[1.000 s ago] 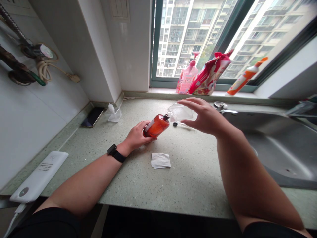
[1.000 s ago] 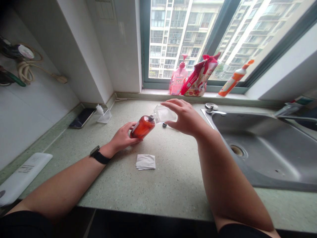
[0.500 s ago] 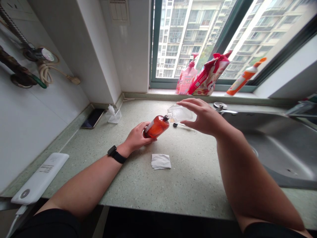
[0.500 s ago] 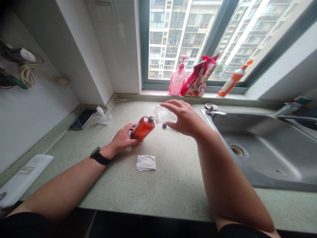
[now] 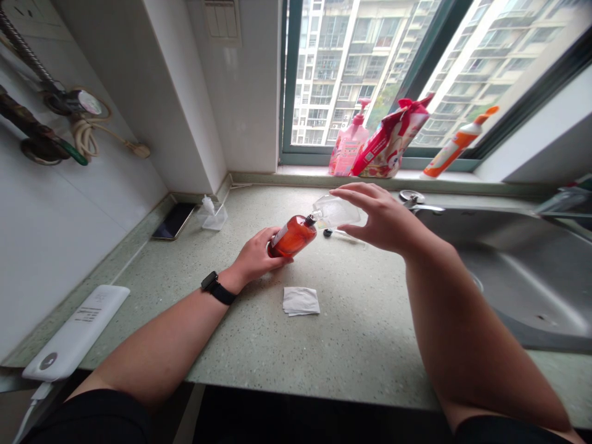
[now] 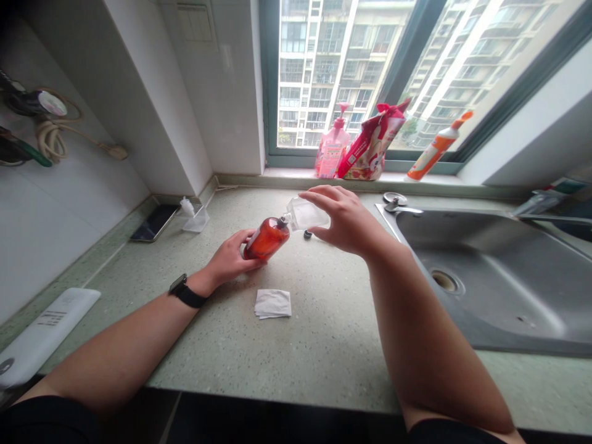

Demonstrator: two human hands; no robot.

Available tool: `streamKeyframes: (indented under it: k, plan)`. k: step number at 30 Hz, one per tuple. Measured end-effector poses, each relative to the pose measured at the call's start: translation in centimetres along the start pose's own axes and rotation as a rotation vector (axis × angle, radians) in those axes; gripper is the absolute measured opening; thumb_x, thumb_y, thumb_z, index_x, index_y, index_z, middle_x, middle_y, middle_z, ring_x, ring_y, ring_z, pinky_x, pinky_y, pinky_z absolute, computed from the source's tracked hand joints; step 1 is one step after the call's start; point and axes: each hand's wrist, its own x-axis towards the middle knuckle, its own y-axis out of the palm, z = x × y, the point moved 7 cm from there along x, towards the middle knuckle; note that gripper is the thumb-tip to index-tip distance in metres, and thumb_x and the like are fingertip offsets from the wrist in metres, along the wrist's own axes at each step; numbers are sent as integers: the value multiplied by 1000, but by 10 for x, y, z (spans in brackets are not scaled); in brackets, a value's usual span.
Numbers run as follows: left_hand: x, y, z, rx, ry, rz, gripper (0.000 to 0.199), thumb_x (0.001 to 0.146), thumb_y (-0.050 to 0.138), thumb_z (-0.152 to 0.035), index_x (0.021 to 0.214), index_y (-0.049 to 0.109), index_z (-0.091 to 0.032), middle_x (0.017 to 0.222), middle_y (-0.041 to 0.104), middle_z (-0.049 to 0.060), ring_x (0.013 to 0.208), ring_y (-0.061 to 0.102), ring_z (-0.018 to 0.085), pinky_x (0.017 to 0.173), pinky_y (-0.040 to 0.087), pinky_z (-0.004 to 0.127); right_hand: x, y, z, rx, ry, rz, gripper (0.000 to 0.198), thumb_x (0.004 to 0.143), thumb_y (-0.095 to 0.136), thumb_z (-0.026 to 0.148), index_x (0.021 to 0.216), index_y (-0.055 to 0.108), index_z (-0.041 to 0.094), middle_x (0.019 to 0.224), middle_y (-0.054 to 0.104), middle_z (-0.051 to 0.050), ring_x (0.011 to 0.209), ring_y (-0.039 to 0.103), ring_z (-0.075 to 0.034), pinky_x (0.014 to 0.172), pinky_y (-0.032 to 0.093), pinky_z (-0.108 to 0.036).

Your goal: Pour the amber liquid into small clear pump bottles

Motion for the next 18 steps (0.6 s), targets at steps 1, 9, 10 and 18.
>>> streamKeyframes:
  k: [1,9,10,18]
  plan:
    - [0,0,0,-1,2,1,69,80,90,-52,137,64,-23,137,73,12,117,71,31,102,56,48,0,0,0,-2,0,0,66,90,76,30,154,61,38,148,69,-9,134,66,-37,118,53,-67]
    - [1,0,-1,9,22,3,69,79,91,-52,137,64,-23,136,73,13,118,70,31,103,56,48,0,-1,2,-14,-16,-2,65,91,75,30,155,60,36,149,68,-9,135,65,-36,119,52,-65]
    - [1,0,-1,10,22,5,69,80,91,-52,137,64,-23,136,73,13,118,70,31,103,56,48,0,-1,2,-16,-18,-3,65,91,74,30,155,60,36,149,68,-9,135,65,-36,119,52,-65]
    - [1,0,0,3,29,5,69,80,90,-52,137,64,-23,137,72,13,123,70,32,108,55,50,0,-2,3,-18,-9,2,66,90,75,29,154,60,39,149,68,-8,135,65,-37,118,53,-67]
